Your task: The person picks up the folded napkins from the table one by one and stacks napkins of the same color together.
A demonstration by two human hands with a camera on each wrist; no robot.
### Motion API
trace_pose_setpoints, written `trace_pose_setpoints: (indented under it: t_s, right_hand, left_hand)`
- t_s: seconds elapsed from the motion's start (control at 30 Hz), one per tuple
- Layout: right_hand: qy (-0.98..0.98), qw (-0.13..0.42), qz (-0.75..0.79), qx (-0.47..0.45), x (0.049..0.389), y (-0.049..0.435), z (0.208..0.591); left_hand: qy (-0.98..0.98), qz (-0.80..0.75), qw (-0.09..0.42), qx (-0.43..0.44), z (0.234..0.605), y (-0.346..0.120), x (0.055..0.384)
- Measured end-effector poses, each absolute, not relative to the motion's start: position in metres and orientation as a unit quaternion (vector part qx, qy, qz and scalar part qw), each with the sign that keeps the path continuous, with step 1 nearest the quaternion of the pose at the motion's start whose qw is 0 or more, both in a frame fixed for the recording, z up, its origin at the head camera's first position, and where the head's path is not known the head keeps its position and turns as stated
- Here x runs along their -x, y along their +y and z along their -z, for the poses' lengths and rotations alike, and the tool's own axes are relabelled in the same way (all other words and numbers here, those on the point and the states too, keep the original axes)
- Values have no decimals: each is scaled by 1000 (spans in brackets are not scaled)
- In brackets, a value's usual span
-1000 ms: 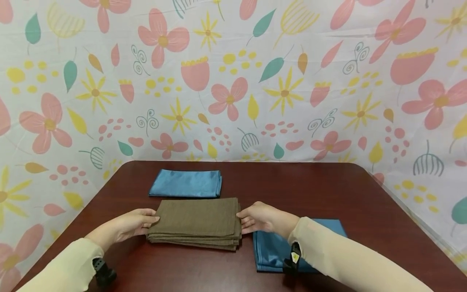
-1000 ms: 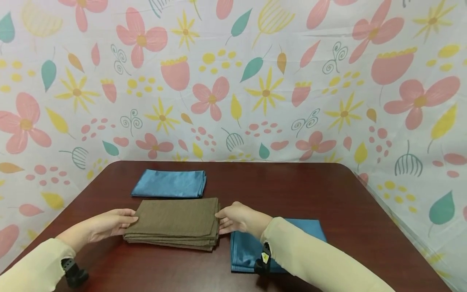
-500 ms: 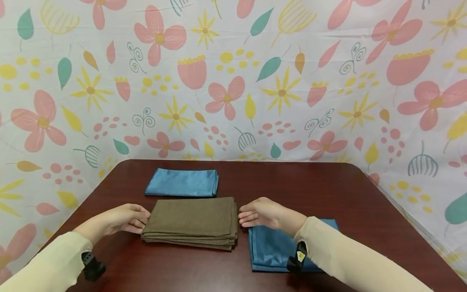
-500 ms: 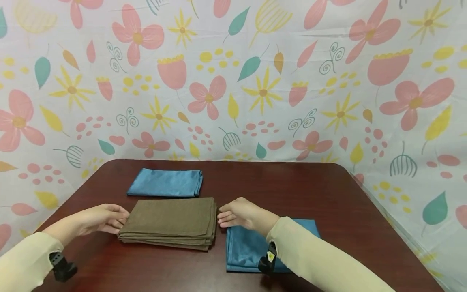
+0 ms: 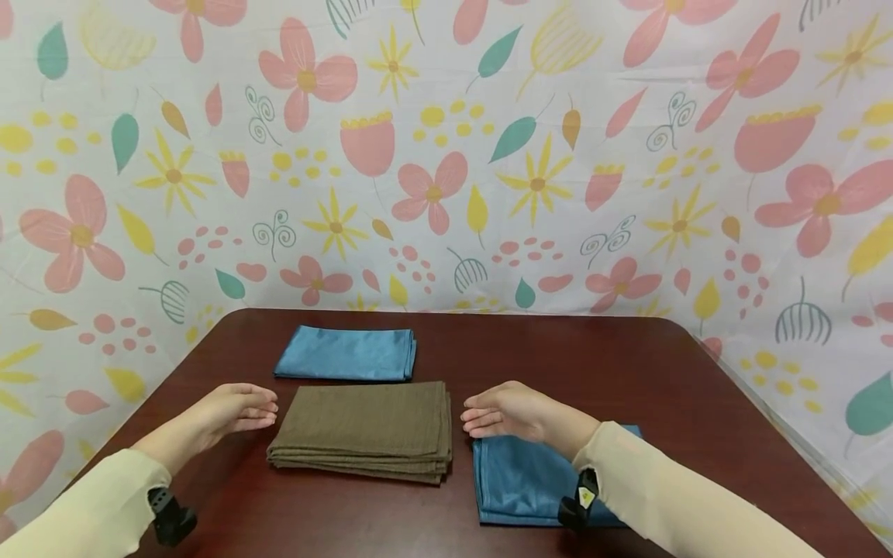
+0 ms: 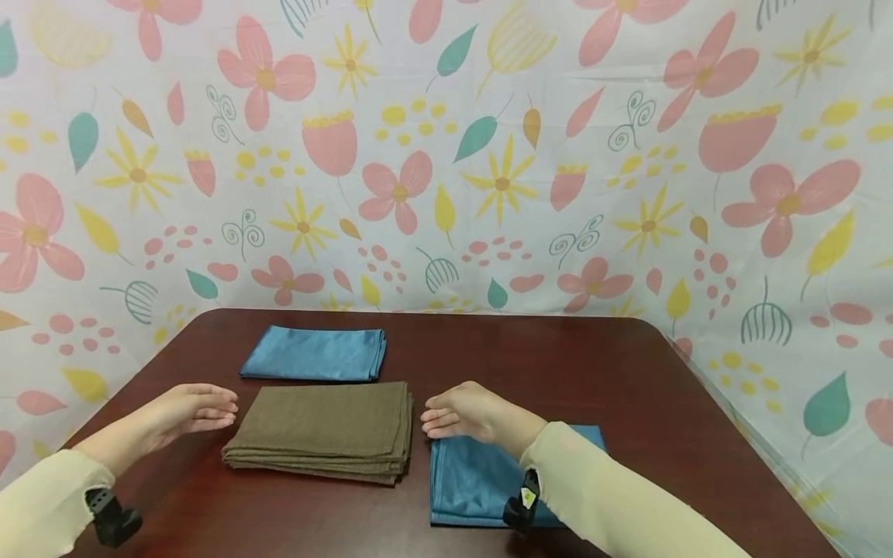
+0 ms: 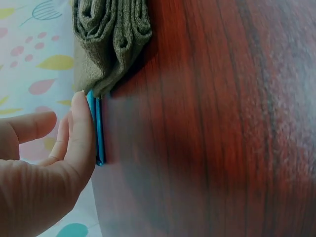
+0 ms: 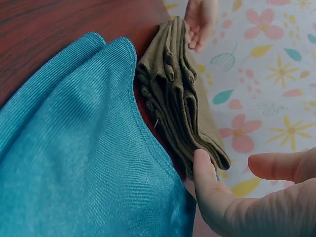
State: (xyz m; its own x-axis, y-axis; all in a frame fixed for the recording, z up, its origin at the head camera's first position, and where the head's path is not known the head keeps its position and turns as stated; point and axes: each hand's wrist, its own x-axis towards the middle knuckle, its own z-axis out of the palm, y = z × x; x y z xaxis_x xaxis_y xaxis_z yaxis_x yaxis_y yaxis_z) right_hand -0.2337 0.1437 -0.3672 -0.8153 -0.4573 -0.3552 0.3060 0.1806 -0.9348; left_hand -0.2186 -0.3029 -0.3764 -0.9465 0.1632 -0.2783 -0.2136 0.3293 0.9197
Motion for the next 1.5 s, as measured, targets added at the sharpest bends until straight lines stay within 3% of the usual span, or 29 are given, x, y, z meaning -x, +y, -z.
trace_pose_setpoints:
  t_s: [1.5]
  right_hand:
    - [721, 266, 639, 39, 224, 200, 353]
  left_hand:
    - [740, -629, 228, -69, 359, -210, 216]
